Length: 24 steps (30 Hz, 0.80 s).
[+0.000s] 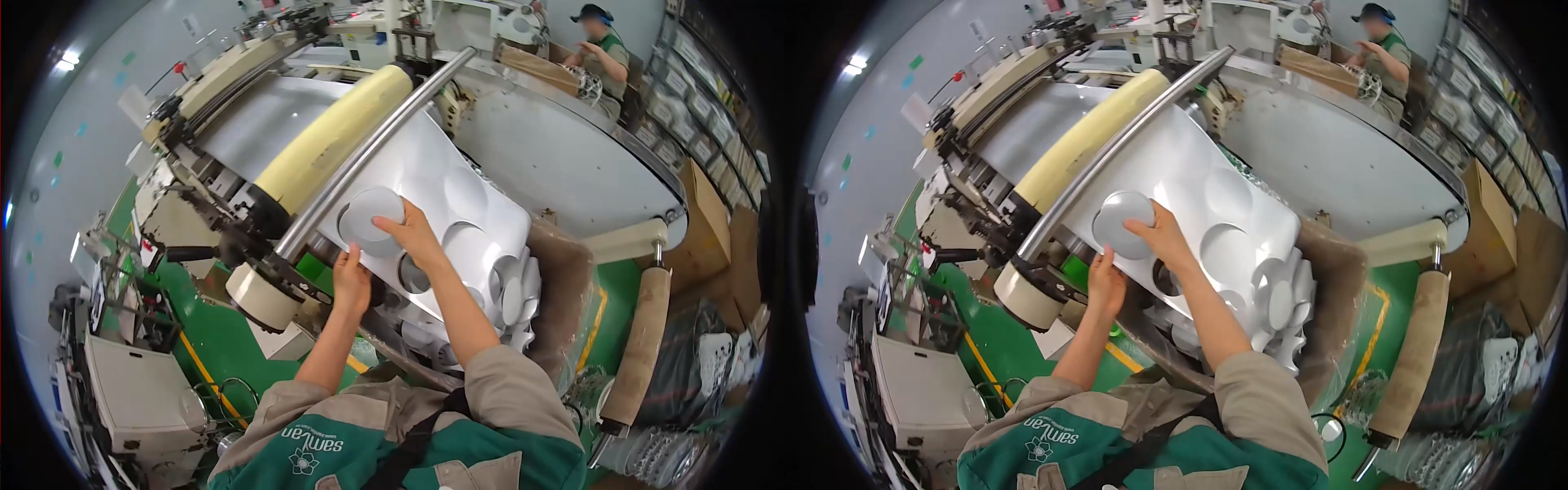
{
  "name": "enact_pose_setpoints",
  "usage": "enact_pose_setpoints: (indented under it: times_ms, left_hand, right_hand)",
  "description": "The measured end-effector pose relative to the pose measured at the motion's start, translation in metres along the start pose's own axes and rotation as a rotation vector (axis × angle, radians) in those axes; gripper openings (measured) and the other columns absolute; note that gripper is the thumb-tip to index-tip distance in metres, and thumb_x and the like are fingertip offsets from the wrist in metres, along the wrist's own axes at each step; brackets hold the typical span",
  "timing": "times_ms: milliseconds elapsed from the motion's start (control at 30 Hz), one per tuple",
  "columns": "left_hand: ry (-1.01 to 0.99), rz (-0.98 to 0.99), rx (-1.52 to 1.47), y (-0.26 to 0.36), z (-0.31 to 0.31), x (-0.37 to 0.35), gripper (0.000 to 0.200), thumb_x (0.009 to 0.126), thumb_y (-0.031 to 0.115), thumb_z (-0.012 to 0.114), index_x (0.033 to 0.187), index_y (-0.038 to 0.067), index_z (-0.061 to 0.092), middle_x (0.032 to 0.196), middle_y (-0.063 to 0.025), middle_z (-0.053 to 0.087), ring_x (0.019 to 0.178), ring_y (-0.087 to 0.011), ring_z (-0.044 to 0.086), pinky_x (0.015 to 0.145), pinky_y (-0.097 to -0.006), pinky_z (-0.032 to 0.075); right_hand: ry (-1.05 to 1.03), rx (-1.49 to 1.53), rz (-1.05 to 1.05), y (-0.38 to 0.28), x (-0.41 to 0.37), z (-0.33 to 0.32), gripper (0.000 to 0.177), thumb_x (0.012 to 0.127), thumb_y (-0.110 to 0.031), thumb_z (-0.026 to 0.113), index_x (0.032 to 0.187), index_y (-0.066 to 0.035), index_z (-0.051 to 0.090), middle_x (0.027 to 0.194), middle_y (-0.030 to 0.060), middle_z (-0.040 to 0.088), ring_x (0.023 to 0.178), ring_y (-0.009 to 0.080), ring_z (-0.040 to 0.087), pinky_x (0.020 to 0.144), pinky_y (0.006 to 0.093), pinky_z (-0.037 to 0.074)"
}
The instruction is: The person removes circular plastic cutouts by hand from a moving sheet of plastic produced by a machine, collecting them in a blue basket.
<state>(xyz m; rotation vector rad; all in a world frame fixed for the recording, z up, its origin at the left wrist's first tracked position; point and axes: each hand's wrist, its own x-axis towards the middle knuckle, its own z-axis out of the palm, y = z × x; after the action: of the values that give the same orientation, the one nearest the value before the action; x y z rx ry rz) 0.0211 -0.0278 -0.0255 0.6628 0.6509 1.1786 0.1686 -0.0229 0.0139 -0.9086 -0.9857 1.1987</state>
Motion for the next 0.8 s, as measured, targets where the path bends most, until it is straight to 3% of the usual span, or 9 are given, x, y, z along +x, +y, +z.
enact_pose_setpoints:
  times_ms: [133,333,400,467,500,633,667,700,800]
  left_hand:
    - [0.063,0.031,0.065,0.017,0.007,0.001,0.041,0.091,0.025,0.047,0.121,-0.002,0.042,0.124,-0.0130,0.048,0.113,-0.0196,0.046,0.093,-0.0325,0.036]
    - [0.070,0.090,0.064,0.045,0.009,0.020,0.041,0.090,0.024,0.047,0.121,-0.003,0.042,0.124,-0.0155,0.047,0.119,-0.0235,0.042,0.100,-0.0347,0.033]
    - [0.114,0.097,0.113,0.047,0.015,0.014,0.038,0.090,0.023,0.047,0.119,-0.002,0.044,0.123,-0.0148,0.048,0.117,-0.0228,0.045,0.098,-0.0336,0.035]
    - [0.094,0.109,0.076,0.038,0.004,0.017,0.028,0.089,0.024,0.051,0.110,0.006,0.051,0.108,-0.0054,0.057,0.102,-0.0142,0.053,0.085,-0.0285,0.042]
    - [0.119,0.110,0.072,0.036,0.003,0.016,0.025,0.089,0.024,0.052,0.107,0.008,0.052,0.103,-0.0023,0.057,0.096,-0.0118,0.054,0.081,-0.0272,0.042]
    - [0.166,0.141,0.131,0.039,-0.001,0.030,0.018,0.086,0.022,0.057,0.100,0.010,0.055,0.094,0.0024,0.058,0.083,-0.0078,0.052,0.072,-0.0238,0.041]
    - [0.176,0.145,0.127,0.036,-0.001,0.032,0.018,0.086,0.021,0.057,0.099,0.009,0.055,0.094,0.0013,0.058,0.084,-0.0081,0.052,0.073,-0.0244,0.041]
    - [0.157,0.167,0.097,0.029,-0.004,0.035,0.018,0.086,0.019,0.057,0.099,0.007,0.055,0.096,-0.0002,0.058,0.085,-0.0089,0.053,0.076,-0.0253,0.042]
    - [0.091,0.139,0.022,0.013,0.002,0.027,0.020,0.086,0.017,0.057,0.099,0.002,0.056,0.099,-0.0039,0.059,0.090,-0.0118,0.054,0.082,-0.0271,0.042]
  right_hand:
    - [0.231,0.430,-0.066,0.046,-0.015,-0.029,0.042,0.080,-0.014,0.064,0.116,0.000,0.047,0.109,0.0090,0.056,0.098,0.0172,0.054,0.085,0.0304,0.045]
    - [0.426,0.752,0.415,0.170,-0.087,-0.170,0.044,0.080,-0.015,0.064,0.119,-0.003,0.046,0.109,0.0080,0.055,0.098,0.0183,0.055,0.080,0.0317,0.046]
    - [0.329,0.392,0.501,0.221,-0.099,-0.191,0.044,0.079,-0.017,0.065,0.116,-0.002,0.048,0.106,0.0077,0.056,0.094,0.0171,0.055,0.072,0.0308,0.048]
    - [0.437,0.635,0.615,0.253,-0.129,-0.202,0.041,0.079,-0.015,0.065,0.114,-0.001,0.050,0.102,0.0072,0.058,0.089,0.0169,0.056,0.069,0.0299,0.046]
    - [0.372,0.409,0.663,0.262,-0.149,-0.207,0.045,0.076,-0.017,0.068,0.115,0.000,0.050,0.103,0.0088,0.058,0.089,0.0188,0.057,0.072,0.0313,0.046]
    - [-0.443,-1.036,0.734,0.175,-0.148,-0.223,0.076,0.056,-0.034,0.078,0.119,-0.002,0.051,0.116,0.0186,0.053,0.108,0.0325,0.050,0.092,0.0365,0.038]
    - [-0.401,-1.296,0.636,0.140,-0.146,-0.216,0.071,0.057,-0.031,0.076,0.118,-0.003,0.051,0.117,0.0192,0.053,0.111,0.0331,0.047,0.095,0.0365,0.036]
    - [-0.280,-1.418,0.579,0.090,-0.136,-0.195,0.067,0.059,-0.026,0.075,0.117,-0.002,0.051,0.118,0.0196,0.051,0.110,0.0327,0.048,0.096,0.0375,0.036]
    - [0.061,-0.701,0.014,-0.017,-0.090,-0.125,0.056,0.065,-0.010,0.070,0.116,0.000,0.048,0.101,0.0114,0.059,0.096,0.0214,0.056,0.084,0.0318,0.044]
